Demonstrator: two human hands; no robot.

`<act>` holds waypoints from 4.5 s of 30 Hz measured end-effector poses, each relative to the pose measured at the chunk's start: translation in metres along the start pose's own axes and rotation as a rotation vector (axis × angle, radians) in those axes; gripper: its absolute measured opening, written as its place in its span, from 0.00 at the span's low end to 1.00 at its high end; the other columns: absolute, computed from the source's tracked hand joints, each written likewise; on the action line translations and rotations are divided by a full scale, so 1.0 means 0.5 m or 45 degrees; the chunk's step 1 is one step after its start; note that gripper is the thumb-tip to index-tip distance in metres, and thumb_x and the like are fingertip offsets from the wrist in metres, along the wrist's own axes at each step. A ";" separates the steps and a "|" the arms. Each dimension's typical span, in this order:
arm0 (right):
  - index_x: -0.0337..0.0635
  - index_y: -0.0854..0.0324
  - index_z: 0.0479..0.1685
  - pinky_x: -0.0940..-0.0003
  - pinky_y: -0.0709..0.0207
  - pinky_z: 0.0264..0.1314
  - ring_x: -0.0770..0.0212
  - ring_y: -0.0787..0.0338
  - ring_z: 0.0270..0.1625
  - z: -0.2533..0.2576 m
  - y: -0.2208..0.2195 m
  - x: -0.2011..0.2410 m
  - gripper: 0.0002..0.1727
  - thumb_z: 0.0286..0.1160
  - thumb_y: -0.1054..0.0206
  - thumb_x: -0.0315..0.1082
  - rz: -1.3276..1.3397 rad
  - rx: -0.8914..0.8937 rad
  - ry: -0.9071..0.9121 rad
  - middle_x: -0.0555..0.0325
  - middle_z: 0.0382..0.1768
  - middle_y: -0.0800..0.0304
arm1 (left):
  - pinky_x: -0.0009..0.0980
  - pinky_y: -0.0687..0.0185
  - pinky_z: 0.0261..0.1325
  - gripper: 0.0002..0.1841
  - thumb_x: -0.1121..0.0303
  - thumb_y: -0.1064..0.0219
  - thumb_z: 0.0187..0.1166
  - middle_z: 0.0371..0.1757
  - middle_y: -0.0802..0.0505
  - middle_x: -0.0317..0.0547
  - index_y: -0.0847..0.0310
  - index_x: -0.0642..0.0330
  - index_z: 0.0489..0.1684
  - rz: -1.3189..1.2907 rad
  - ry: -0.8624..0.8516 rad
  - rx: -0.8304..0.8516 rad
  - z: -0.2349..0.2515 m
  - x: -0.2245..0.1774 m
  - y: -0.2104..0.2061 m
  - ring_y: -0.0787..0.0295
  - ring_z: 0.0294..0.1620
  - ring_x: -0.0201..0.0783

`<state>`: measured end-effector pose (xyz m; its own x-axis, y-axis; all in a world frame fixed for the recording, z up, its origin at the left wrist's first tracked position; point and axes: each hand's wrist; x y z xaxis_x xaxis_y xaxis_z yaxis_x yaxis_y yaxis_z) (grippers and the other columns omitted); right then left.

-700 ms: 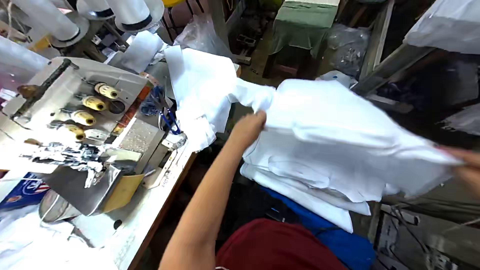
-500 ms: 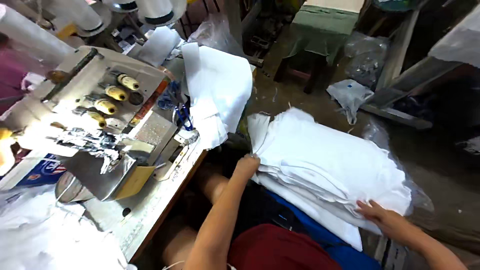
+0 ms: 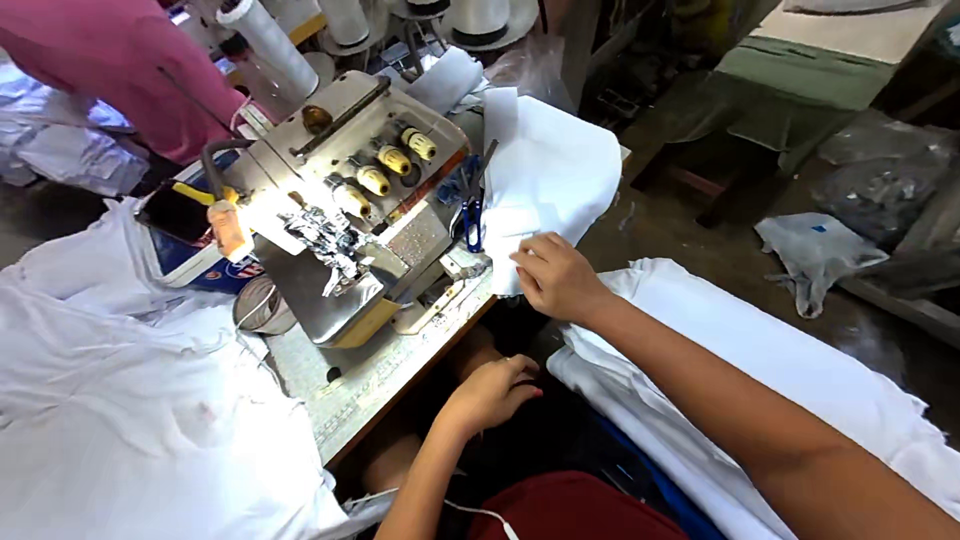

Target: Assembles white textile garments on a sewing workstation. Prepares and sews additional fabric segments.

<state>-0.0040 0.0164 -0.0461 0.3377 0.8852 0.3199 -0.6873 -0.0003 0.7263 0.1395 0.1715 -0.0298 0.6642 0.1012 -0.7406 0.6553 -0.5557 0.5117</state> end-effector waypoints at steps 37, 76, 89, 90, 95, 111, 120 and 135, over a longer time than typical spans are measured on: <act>0.27 0.10 0.45 0.50 0.14 0.58 0.43 0.04 0.48 -0.127 -0.022 0.296 0.11 0.75 0.38 0.16 1.077 1.176 0.212 0.38 0.41 0.05 | 0.29 0.06 0.37 0.11 0.70 0.56 0.95 0.34 0.04 0.40 0.26 0.55 0.53 -1.358 -0.229 -1.897 -0.282 0.023 0.185 0.04 0.31 0.34; 0.31 0.15 0.38 0.91 0.24 0.42 0.82 0.17 0.35 0.112 -0.145 0.348 0.08 0.77 0.34 0.29 0.932 -0.279 -0.130 0.58 0.33 0.12 | 0.18 0.16 0.38 0.11 0.76 0.34 0.80 0.28 0.10 0.29 0.24 0.64 0.57 -0.697 -0.084 -1.316 -0.288 0.069 0.145 0.14 0.29 0.18; 0.41 0.27 0.49 0.85 0.21 0.23 0.82 0.17 0.19 0.169 -0.165 0.332 0.11 0.75 0.32 0.20 1.297 -0.318 -0.891 0.73 0.20 0.15 | 0.42 0.29 0.24 0.23 0.68 0.31 0.82 0.19 0.23 0.46 0.29 0.59 0.74 0.091 0.435 -1.395 -0.211 0.040 0.265 0.28 0.18 0.43; 0.41 0.27 0.49 0.85 0.20 0.23 0.81 0.16 0.18 0.172 -0.165 0.332 0.11 0.76 0.31 0.21 1.298 -0.316 -0.910 0.73 0.19 0.15 | 0.41 0.30 0.24 0.23 0.68 0.31 0.82 0.19 0.24 0.46 0.30 0.59 0.74 0.097 0.423 -1.404 -0.210 0.042 0.267 0.29 0.18 0.43; 0.39 0.26 0.49 0.85 0.20 0.22 0.81 0.17 0.17 0.180 -0.168 0.331 0.11 0.74 0.32 0.19 1.286 -0.347 -0.937 0.73 0.16 0.18 | 0.42 0.25 0.28 0.22 0.66 0.32 0.83 0.22 0.21 0.46 0.28 0.60 0.73 0.115 0.449 -1.448 -0.201 0.045 0.270 0.25 0.20 0.43; 0.38 0.18 0.41 0.85 0.13 0.37 0.80 0.10 0.28 0.137 -0.160 0.344 0.03 0.78 0.36 0.23 1.410 -0.136 -0.777 0.72 0.26 0.09 | 0.43 0.19 0.32 0.21 0.71 0.33 0.81 0.25 0.14 0.51 0.25 0.69 0.71 0.235 0.478 -1.753 -0.254 0.069 0.180 0.17 0.24 0.46; 0.42 0.15 0.36 0.81 0.15 0.40 0.79 0.11 0.31 0.137 -0.148 0.336 0.13 0.84 0.44 0.24 1.766 0.210 -0.938 0.71 0.26 0.09 | 0.38 0.11 0.43 0.17 0.73 0.34 0.79 0.41 0.06 0.58 0.20 0.77 0.61 -0.133 0.183 -1.597 -0.206 0.034 0.037 0.06 0.36 0.44; 0.40 0.24 0.55 0.88 0.19 0.50 0.91 0.16 0.43 0.157 -0.103 0.280 0.09 0.82 0.42 0.31 1.143 -0.159 -0.478 0.81 0.41 0.15 | 0.62 0.16 0.50 0.17 0.66 0.36 0.85 0.45 0.06 0.66 0.13 0.70 0.60 0.427 0.920 -1.672 -0.466 0.185 0.168 0.07 0.44 0.63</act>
<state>0.1295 0.1039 0.0091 -0.1764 0.3746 0.9103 -0.8443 -0.5330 0.0558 0.3398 0.3266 0.0461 0.6144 0.7061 -0.3521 0.0319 0.4237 0.9053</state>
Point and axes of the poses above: each hand's wrist, its own z-axis towards the middle knuckle, its own y-axis out of the back of the hand, x = y × z
